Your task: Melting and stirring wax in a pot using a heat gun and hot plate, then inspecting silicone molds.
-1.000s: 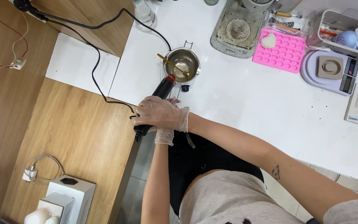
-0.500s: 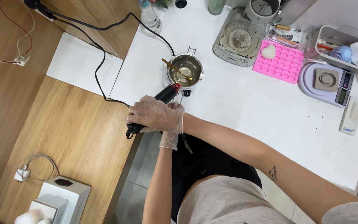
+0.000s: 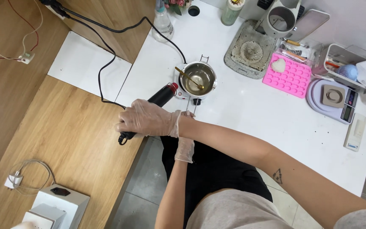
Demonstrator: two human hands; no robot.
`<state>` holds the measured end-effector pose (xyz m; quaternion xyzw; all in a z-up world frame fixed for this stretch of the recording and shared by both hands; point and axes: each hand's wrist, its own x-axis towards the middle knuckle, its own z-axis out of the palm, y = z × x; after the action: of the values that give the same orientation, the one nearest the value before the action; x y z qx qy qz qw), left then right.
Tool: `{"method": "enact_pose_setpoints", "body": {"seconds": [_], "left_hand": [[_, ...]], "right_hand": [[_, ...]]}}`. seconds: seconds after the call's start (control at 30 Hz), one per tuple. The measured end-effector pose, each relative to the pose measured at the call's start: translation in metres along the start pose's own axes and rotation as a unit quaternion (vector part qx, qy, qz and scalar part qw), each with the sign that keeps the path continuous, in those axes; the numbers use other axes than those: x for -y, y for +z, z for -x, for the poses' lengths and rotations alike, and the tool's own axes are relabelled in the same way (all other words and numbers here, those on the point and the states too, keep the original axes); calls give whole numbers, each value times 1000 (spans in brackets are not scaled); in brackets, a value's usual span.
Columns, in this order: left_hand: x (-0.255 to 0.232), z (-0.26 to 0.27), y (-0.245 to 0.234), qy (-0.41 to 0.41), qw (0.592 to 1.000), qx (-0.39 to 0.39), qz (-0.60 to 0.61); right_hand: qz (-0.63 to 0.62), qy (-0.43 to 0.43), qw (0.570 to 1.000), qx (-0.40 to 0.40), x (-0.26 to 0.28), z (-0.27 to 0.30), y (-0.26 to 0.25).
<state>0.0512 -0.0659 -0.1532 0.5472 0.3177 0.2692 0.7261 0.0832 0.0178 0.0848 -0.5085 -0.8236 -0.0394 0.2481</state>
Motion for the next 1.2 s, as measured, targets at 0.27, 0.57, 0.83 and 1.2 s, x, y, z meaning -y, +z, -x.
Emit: {"method": "enact_pose_setpoints", "body": {"seconds": [0.27,0.57,0.83,1.2], "left_hand": [[78,36,45,-41,989,-43,136],[-11,70,64,-140,977,-59,150],[1,116,61,-323,916,-12,236],[-1,120,37,-332,930,44,150]], "right_hand": [[33,-87,995,42,-34,-18,86],[87,-95,982,137,-78,9,240],[4,7,965,263,-73,-15,257],[95,31,886,452,-66,-39,220]]}}
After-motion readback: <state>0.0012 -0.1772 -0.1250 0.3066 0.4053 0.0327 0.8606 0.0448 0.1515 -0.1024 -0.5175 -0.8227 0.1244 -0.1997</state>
